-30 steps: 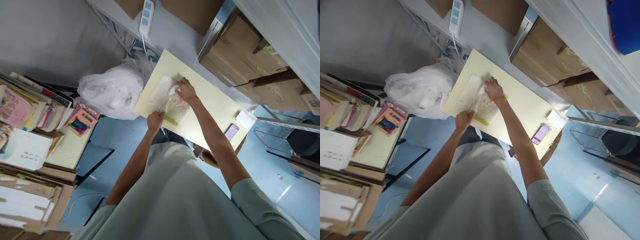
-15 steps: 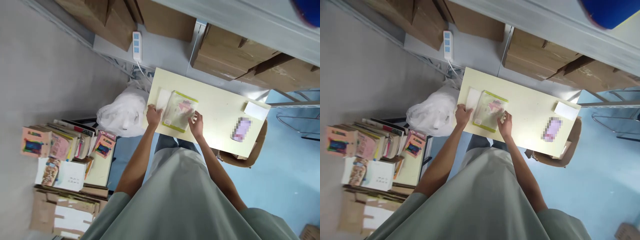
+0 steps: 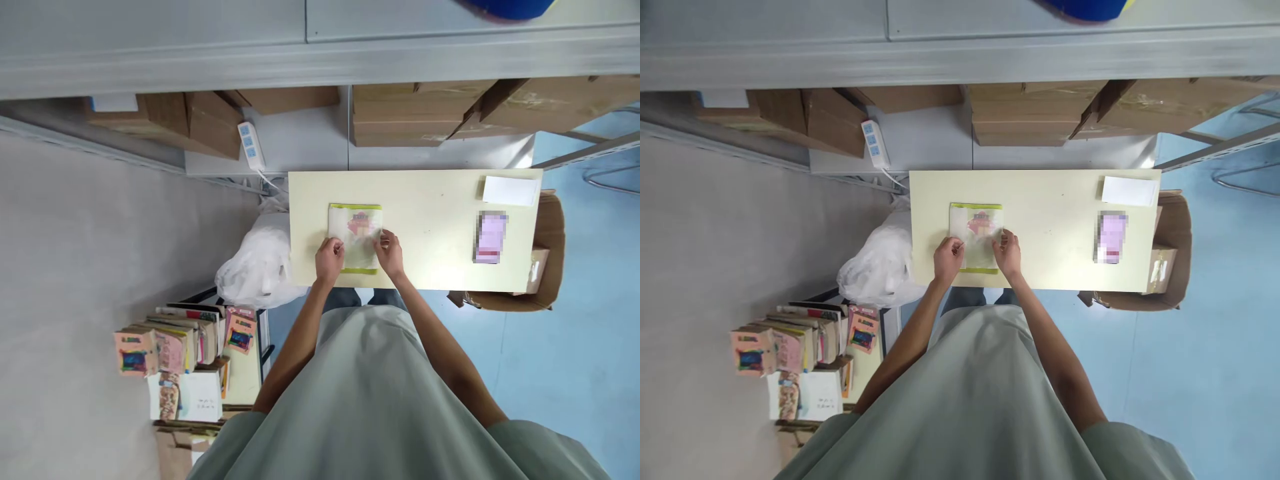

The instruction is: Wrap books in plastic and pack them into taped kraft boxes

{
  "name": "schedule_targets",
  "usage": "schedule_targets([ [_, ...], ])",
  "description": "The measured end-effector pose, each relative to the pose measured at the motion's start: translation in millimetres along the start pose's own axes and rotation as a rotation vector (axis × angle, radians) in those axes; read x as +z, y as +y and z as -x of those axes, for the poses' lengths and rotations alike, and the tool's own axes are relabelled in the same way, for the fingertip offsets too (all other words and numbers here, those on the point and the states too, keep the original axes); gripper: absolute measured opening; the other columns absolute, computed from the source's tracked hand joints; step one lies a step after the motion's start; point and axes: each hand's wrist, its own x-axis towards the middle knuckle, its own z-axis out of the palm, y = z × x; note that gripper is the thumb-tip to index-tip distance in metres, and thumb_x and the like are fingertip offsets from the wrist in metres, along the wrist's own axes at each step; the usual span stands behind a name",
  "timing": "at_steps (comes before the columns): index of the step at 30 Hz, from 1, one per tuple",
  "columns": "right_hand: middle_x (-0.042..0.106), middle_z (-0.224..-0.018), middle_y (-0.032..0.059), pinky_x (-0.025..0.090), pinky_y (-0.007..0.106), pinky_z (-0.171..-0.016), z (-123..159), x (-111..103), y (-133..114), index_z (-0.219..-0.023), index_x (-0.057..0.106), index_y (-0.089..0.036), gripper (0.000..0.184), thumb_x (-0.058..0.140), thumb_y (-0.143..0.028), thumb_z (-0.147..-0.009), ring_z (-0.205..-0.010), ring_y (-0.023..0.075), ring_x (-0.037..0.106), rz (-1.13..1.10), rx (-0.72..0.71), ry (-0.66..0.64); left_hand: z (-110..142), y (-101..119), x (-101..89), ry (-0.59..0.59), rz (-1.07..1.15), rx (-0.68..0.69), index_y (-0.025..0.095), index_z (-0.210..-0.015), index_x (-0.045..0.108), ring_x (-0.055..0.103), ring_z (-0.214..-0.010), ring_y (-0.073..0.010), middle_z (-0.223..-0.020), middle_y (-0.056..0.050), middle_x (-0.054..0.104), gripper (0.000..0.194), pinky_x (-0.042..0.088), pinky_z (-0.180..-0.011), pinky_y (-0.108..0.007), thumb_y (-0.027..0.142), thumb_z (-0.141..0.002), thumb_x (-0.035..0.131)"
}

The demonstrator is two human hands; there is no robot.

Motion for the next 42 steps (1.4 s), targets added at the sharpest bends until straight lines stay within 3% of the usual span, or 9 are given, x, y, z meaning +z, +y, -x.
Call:
schedule_targets([
  [4, 0.073, -0.127, 0.0207, 0.066, 0.046, -0.099, -1, -1, -2, -0.142, 0.061, -0.017, 0.045, 0.065, -0.037, -0.101, -0.107, 0.0287, 0.077, 0.021, 0.003, 0.005, -3, -3, 9.5, -0.023, 0.001, -0.002, 0.024, -0.093, 0.067, 0.074, -0.089, -0.0218, -0.102, -0.008, 0.077, 0.011, 0.057, -0.093, -0.035, 0.03, -0.102, 0.065],
  [7, 0.073, -0.126, 0.0193, 0.066, 0.045, -0.098, -1, -1, -4, -0.142, 0.061, -0.017, 0.045, 0.064, -0.038, -0.103, -0.104, 0.0277, 0.077, 0.059, 0.009, 0.008, -9, -8, 11.7, 0.03, 0.059, -0.128, 0.024, -0.105, 0.063, 0.075, -0.09, -0.023, -0.092, -0.005, 0.076, 0.009, 0.056, -0.093, -0.035, 0.032, -0.102, 0.067],
  [11, 0.072, -0.123, 0.0159, 0.065, 0.045, -0.097, -1, 2, -11, -0.143, 0.062, -0.02, 0.043, 0.063, -0.036, -0.103, -0.1, 0.0273, 0.076, 0.162, 0.026, 0.019, -21, -12, 13.6, 0.09, 0.076, -0.332, 0.024, -0.116, 0.055, 0.074, -0.092, -0.0255, -0.088, 0.0, 0.069, 0.041, 0.057, -0.094, -0.038, 0.031, -0.088, 0.085],
  [15, 0.071, -0.122, 0.0153, 0.062, 0.047, -0.099, 0, 8, -19, -0.14, 0.063, -0.021, 0.043, 0.065, -0.033, -0.099, -0.1, 0.0284, 0.074, 0.242, 0.073, 0.065, -29, -12, 16.4, 0.17, 0.033, -0.3, 0.023, -0.111, 0.053, 0.068, -0.116, -0.0295, -0.118, -0.011, 0.065, 0.053, 0.055, -0.106, -0.043, 0.026, -0.077, 0.094],
  [21, 0.072, -0.119, 0.0119, 0.059, 0.045, -0.098, -7, 20, -29, -0.134, 0.063, -0.022, 0.043, 0.067, -0.026, -0.092, -0.099, 0.0278, 0.07, 0.273, 0.128, 0.128, -33, -16, 18.5, 0.183, 0.048, -0.288, 0.024, -0.113, 0.054, 0.064, -0.117, -0.0328, -0.115, -0.009, 0.061, 0.054, 0.053, -0.109, -0.048, 0.021, -0.076, 0.093],
  [26, 0.068, -0.12, 0.009, 0.055, 0.039, -0.097, -30, 48, -52, -0.137, 0.06, -0.024, 0.042, 0.064, -0.024, -0.095, -0.101, 0.0241, 0.067, 0.304, 0.059, 0.082, -54, -35, 0.5, 0.229, 0.052, -0.253, 0.021, -0.119, 0.055, 0.062, -0.124, -0.0338, -0.126, -0.013, 0.06, 0.051, 0.051, -0.113, -0.049, 0.022, -0.082, 0.09],
  [31, 0.064, -0.124, 0.007, 0.052, 0.036, -0.096, -66, 87, -87, -0.138, 0.059, -0.028, 0.045, 0.061, -0.018, -0.094, -0.098, 0.022, 0.066, 0.358, 0.008, 0.017, -105, -56, -34.3, 0.244, 0.03, -0.29, 0.019, -0.121, 0.057, 0.06, -0.13, -0.036, -0.129, -0.016, 0.06, 0.052, 0.048, -0.118, -0.05, 0.018, -0.082, 0.09],
  [35, 0.062, -0.126, 0.0084, 0.052, 0.036, -0.094, -85, 105, -108, -0.136, 0.061, -0.027, 0.042, 0.06, -0.015, -0.096, -0.093, 0.0218, 0.065, 0.413, 0.02, -0.022, -137, -59, -55.1, 0.204, -0.002, -0.326, 0.016, -0.125, 0.059, 0.06, -0.134, -0.0385, -0.135, -0.02, 0.06, 0.056, 0.046, -0.12, -0.051, 0.018, -0.081, 0.091],
  [42, 0.063, -0.13, 0.0124, 0.057, 0.039, -0.097, -90, 104, -113, -0.138, 0.062, -0.023, 0.042, 0.06, -0.015, -0.098, -0.101, 0.0252, 0.066, 0.424, -0.026, -0.066, -129, -39, -60.1, 0.201, -0.085, -0.332, 0.014, -0.139, 0.057, 0.059, -0.139, -0.039, -0.142, -0.023, 0.059, 0.052, 0.047, -0.12, -0.049, 0.016, -0.092, 0.08],
])
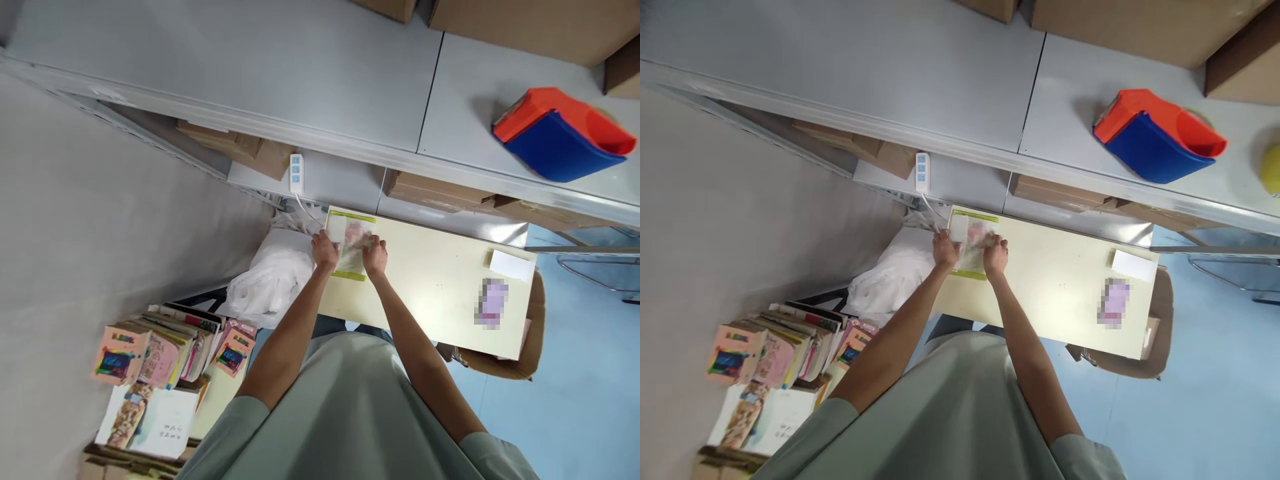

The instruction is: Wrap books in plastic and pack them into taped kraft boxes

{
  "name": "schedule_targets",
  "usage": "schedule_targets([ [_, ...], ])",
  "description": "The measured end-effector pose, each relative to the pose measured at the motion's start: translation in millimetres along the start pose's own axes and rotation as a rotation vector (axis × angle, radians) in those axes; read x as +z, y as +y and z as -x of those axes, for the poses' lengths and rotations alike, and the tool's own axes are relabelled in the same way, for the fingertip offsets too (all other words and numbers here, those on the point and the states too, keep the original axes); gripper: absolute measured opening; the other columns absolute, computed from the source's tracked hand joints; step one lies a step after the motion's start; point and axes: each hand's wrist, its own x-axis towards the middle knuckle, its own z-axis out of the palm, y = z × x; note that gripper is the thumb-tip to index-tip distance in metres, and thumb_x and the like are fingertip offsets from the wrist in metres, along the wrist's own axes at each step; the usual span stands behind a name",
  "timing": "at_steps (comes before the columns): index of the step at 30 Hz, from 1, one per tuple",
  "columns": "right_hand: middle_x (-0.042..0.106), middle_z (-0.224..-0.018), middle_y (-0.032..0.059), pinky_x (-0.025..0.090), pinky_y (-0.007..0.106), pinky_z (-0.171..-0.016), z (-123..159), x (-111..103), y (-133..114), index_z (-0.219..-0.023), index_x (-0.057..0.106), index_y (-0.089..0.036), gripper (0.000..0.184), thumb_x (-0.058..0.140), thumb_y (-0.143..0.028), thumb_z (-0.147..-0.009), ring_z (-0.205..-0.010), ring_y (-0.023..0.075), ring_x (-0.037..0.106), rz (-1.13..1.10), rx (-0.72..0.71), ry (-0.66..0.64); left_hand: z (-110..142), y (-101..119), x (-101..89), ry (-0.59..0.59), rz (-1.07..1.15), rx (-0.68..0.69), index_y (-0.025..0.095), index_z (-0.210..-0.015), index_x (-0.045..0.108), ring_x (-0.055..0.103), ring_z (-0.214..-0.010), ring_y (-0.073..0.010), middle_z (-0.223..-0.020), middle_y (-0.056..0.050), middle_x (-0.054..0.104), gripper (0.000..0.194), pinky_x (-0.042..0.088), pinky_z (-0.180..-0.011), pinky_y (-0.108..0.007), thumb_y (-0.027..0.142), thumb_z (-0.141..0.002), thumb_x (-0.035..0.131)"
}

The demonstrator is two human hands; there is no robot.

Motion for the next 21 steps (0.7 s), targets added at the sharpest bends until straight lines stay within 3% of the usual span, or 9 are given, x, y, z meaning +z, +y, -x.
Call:
schedule_targets([
  [3, 0.065, -0.133, 0.0136, 0.06, 0.039, -0.096, 7, -10, 7, -0.148, 0.063, -0.024, 0.049, 0.063, -0.018, -0.099, -0.1, 0.0248, 0.07, 0.016, -0.08, -0.074, 16, 8, -4.8, -0.012, -0.017, 0.051, 0.015, -0.143, 0.058, 0.058, -0.144, -0.0406, -0.151, -0.026, 0.055, 0.053, 0.049, -0.12, -0.052, 0.011, -0.093, 0.075],
  [6, 0.067, -0.135, 0.0147, 0.063, 0.039, -0.097, 26, -24, 23, -0.157, 0.06, -0.024, 0.058, 0.069, -0.023, -0.1, -0.095, 0.0238, 0.076, 0.012, -0.191, -0.168, 42, 12, -11.4, -0.071, 0.008, 0.133, 0.016, -0.134, 0.068, 0.059, -0.147, -0.0386, -0.151, -0.024, 0.061, 0.047, 0.049, -0.124, -0.051, 0.005, -0.089, 0.074],
  [9, 0.069, -0.137, 0.0156, 0.064, 0.038, -0.096, 57, -37, 45, -0.153, 0.064, -0.022, 0.052, 0.065, -0.024, -0.101, -0.096, 0.0233, 0.08, -0.05, -0.264, -0.2, 87, 4, -19.0, -0.13, 0.047, 0.206, 0.019, -0.122, 0.075, 0.07, -0.134, -0.031, -0.135, -0.015, 0.076, 0.036, 0.053, -0.122, -0.044, 0.002, -0.09, 0.067],
  [12, 0.074, -0.134, 0.0162, 0.066, 0.038, -0.093, 90, -45, 66, -0.142, 0.071, -0.02, 0.042, 0.061, -0.026, -0.102, -0.097, 0.0243, 0.082, -0.124, -0.314, -0.249, 147, -16, -26.7, -0.115, 0.127, 0.213, 0.021, -0.121, 0.077, 0.077, -0.123, -0.0273, -0.131, -0.011, 0.08, 0.036, 0.059, -0.115, -0.043, 0.005, -0.094, 0.059],
  [16, 0.081, -0.124, 0.0137, 0.067, 0.041, -0.092, 125, -47, 86, -0.13, 0.075, -0.021, 0.035, 0.059, -0.035, -0.102, -0.096, 0.0256, 0.083, -0.231, -0.39, -0.353, 230, -54, -38.6, -0.031, 0.254, 0.088, 0.024, -0.117, 0.077, 0.082, -0.102, -0.0218, -0.112, -0.005, 0.086, 0.033, 0.066, -0.101, -0.037, 0.011, -0.092, 0.059],
  [21, 0.085, -0.117, 0.0117, 0.068, 0.041, -0.092, 159, -36, 92, -0.119, 0.077, -0.023, 0.034, 0.058, -0.044, -0.101, -0.097, 0.0258, 0.083, -0.307, -0.432, -0.529, 313, -87, -58.7, 0.094, 0.333, -0.151, 0.027, -0.108, 0.079, 0.084, -0.09, -0.0228, -0.095, -0.003, 0.085, 0.024, 0.069, -0.093, -0.037, 0.019, -0.089, 0.066],
])
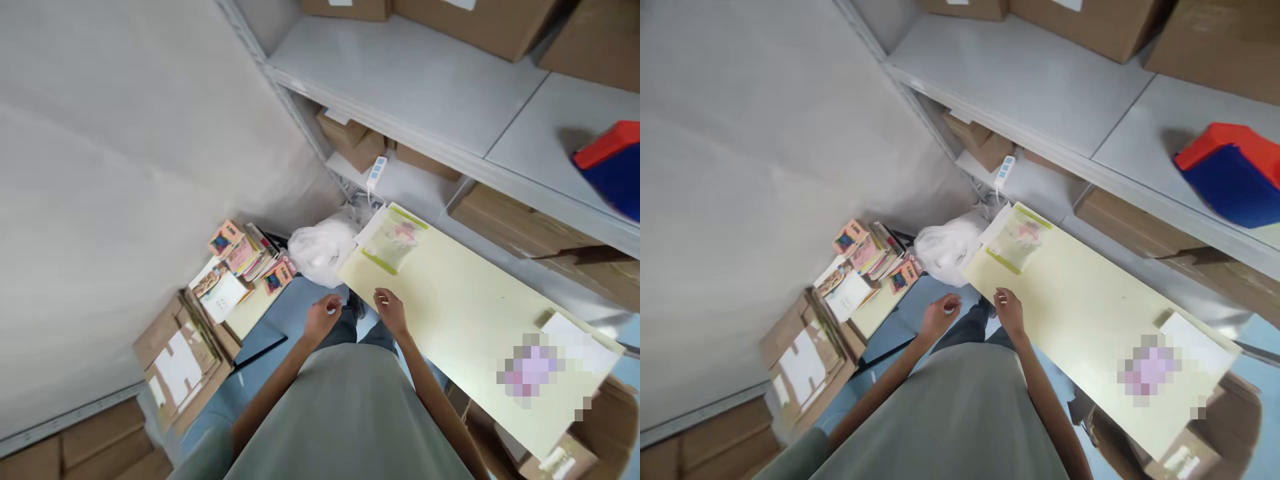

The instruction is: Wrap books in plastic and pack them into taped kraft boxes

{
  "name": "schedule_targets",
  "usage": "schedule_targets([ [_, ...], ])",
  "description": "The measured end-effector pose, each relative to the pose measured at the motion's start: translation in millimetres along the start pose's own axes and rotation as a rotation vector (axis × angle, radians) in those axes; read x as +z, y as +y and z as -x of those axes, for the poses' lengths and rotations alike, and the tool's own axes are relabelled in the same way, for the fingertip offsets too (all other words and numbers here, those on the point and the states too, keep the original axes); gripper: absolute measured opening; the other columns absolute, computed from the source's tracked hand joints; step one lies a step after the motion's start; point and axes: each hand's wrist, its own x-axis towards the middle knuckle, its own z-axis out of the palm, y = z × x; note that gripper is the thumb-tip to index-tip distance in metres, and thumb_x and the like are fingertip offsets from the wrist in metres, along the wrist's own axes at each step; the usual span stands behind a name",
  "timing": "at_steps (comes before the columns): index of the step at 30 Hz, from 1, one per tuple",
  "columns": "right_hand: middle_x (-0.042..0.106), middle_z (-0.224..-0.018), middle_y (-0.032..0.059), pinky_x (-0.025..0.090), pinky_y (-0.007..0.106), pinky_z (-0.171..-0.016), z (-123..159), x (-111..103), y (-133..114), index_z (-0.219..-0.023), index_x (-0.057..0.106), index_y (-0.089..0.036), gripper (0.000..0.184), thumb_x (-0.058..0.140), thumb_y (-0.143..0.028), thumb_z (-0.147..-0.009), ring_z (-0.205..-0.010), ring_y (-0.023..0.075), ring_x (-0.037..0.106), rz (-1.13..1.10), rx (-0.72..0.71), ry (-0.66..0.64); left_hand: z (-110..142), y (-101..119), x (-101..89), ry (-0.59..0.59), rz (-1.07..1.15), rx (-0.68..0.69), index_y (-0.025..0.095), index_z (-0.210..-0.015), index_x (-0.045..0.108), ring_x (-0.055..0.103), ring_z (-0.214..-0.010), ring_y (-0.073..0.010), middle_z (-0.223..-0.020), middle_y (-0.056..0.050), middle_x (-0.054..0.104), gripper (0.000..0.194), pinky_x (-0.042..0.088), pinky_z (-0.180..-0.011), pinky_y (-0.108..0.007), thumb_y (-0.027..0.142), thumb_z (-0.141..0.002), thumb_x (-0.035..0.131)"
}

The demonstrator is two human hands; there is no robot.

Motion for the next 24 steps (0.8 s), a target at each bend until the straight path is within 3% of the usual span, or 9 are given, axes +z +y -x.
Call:
schedule_targets([
  [4, 0.086, -0.112, 0.0114, 0.067, 0.044, -0.094, 15, 28, -15, -0.115, 0.077, -0.023, 0.033, 0.058, -0.046, -0.099, -0.097, 0.0272, 0.083, 0.001, -0.012, -0.07, 35, -11, -21.3, 0.07, 0.041, -0.086, 0.029, -0.107, 0.08, 0.083, -0.089, -0.0224, -0.094, -0.002, 0.085, 0.024, 0.068, -0.092, -0.035, 0.021, -0.088, 0.068],
  [9, 0.086, -0.115, 0.0121, 0.068, 0.045, -0.095, 42, 55, -35, -0.114, 0.078, -0.025, 0.032, 0.06, -0.047, -0.099, -0.101, 0.0287, 0.083, 0.024, -0.092, -0.098, 54, -20, -37.7, 0.043, 0.087, -0.065, 0.029, -0.108, 0.08, 0.084, -0.093, -0.0217, -0.1, -0.002, 0.086, 0.024, 0.068, -0.096, -0.036, 0.021, -0.089, 0.067],
  [13, 0.086, -0.115, 0.0122, 0.068, 0.045, -0.095, 70, 77, -40, -0.114, 0.078, -0.025, 0.033, 0.06, -0.05, -0.1, -0.102, 0.0289, 0.083, 0.085, -0.139, -0.108, 71, -50, -61.1, 0.047, 0.113, -0.047, 0.031, -0.109, 0.081, 0.084, -0.098, -0.022, -0.105, -0.001, 0.087, 0.026, 0.068, -0.098, -0.036, 0.021, -0.092, 0.063],
  [17, 0.085, -0.115, 0.0136, 0.068, 0.048, -0.095, 103, 115, -39, -0.115, 0.079, -0.024, 0.04, 0.061, -0.056, -0.098, -0.102, 0.031, 0.082, 0.138, -0.159, -0.126, 104, -125, -99.4, 0.096, 0.122, -0.048, 0.03, -0.11, 0.081, 0.084, -0.102, -0.021, -0.109, 0.001, 0.088, 0.031, 0.067, -0.1, -0.034, 0.017, -0.091, 0.06],
  [21, 0.085, -0.115, 0.016, 0.066, 0.049, -0.098, 142, 168, -34, -0.114, 0.08, -0.022, 0.048, 0.063, -0.063, -0.095, -0.103, 0.0326, 0.082, 0.175, -0.163, -0.13, 148, -235, -146.3, 0.18, 0.059, -0.122, 0.029, -0.113, 0.081, 0.083, -0.108, -0.0241, -0.113, -0.002, 0.087, 0.037, 0.064, -0.105, -0.036, 0.014, -0.091, 0.056],
  [24, 0.085, -0.114, 0.0172, 0.064, 0.05, -0.1, 174, 208, -30, -0.114, 0.08, -0.021, 0.053, 0.063, -0.066, -0.094, -0.104, 0.0335, 0.082, 0.188, -0.164, -0.116, 182, -321, -183.4, 0.263, -0.072, -0.261, 0.021, -0.126, 0.08, 0.08, -0.117, -0.0307, -0.127, -0.011, 0.084, 0.044, 0.061, -0.111, -0.042, 0.013, -0.09, 0.055],
])
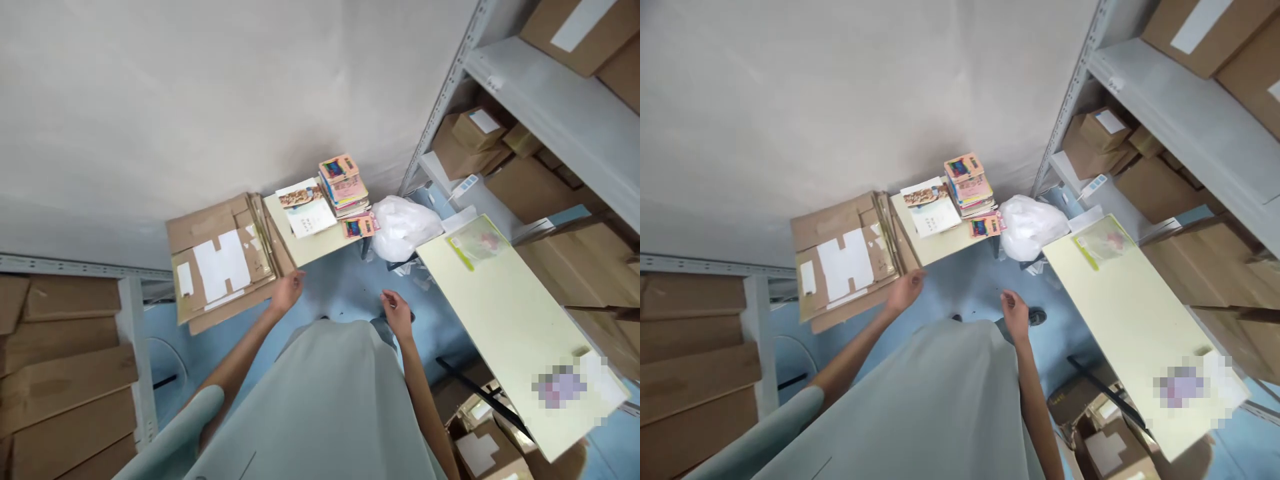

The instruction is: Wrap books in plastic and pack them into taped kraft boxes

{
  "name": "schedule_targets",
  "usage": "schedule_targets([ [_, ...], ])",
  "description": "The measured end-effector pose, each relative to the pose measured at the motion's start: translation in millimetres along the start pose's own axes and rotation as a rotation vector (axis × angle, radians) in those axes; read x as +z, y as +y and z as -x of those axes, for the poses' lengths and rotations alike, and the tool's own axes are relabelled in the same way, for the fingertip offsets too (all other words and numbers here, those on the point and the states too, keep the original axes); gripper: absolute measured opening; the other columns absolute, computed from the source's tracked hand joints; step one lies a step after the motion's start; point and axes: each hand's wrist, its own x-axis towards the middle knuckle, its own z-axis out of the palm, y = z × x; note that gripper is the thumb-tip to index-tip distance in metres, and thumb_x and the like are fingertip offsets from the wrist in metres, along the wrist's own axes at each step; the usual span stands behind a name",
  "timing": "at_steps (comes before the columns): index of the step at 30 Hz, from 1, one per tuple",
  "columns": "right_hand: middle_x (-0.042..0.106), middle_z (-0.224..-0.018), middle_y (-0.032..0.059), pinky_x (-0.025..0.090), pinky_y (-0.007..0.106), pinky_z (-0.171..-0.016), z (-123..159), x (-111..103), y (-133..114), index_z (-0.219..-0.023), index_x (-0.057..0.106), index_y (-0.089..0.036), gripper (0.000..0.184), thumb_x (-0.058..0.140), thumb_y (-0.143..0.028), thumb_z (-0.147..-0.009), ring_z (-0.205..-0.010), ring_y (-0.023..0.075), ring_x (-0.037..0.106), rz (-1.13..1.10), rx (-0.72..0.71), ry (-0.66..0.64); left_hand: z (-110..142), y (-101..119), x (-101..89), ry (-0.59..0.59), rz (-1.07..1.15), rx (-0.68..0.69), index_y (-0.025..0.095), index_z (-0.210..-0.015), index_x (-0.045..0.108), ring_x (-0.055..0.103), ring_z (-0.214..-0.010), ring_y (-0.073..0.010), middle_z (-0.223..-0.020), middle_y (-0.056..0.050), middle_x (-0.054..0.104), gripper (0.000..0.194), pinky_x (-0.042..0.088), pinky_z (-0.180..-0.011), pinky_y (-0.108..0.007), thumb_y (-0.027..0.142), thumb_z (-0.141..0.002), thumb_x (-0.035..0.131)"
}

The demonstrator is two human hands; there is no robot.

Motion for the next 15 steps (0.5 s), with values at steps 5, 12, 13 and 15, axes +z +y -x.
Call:
schedule_targets([
  [5, 0.085, -0.11, 0.0177, 0.065, 0.051, -0.096, 49, 51, -11, -0.114, 0.081, -0.02, 0.057, 0.065, -0.071, -0.093, -0.101, 0.0339, 0.082, 0.012, 0.023, 0.016, -8, -126, -50.2, 0.062, -0.271, -0.144, 0.004, -0.161, 0.052, 0.046, -0.161, -0.0472, -0.172, -0.034, 0.045, 0.082, 0.045, -0.127, -0.06, 0.011, -0.08, 0.066],
  [12, 0.085, -0.108, 0.0155, 0.066, 0.048, -0.093, 94, 72, -37, -0.115, 0.08, -0.021, 0.058, 0.066, -0.072, -0.092, -0.1, 0.0326, 0.082, 0.086, 0.041, -0.054, -24, -201, -66.5, -0.015, -0.276, -0.202, -0.007, -0.167, 0.035, 0.021, -0.169, -0.0574, -0.175, -0.047, 0.022, 0.095, 0.029, -0.13, -0.074, 0.017, -0.081, 0.068],
  [13, 0.085, -0.107, 0.015, 0.066, 0.047, -0.094, 97, 73, -41, -0.115, 0.08, -0.022, 0.057, 0.065, -0.072, -0.092, -0.101, 0.0322, 0.082, 0.111, 0.043, -0.057, -24, -205, -64.1, 0.003, -0.247, -0.194, -0.008, -0.167, 0.035, 0.022, -0.169, -0.0561, -0.174, -0.048, 0.022, 0.092, 0.029, -0.13, -0.074, 0.016, -0.083, 0.065],
  [15, 0.085, -0.107, 0.0146, 0.066, 0.047, -0.095, 101, 75, -49, -0.116, 0.081, -0.022, 0.057, 0.064, -0.071, -0.093, -0.101, 0.0319, 0.082, 0.147, 0.045, -0.062, -23, -210, -58.5, 0.046, -0.198, -0.169, -0.006, -0.168, 0.033, 0.024, -0.17, -0.0518, -0.175, -0.045, 0.024, 0.089, 0.032, -0.13, -0.072, 0.016, -0.085, 0.059],
])
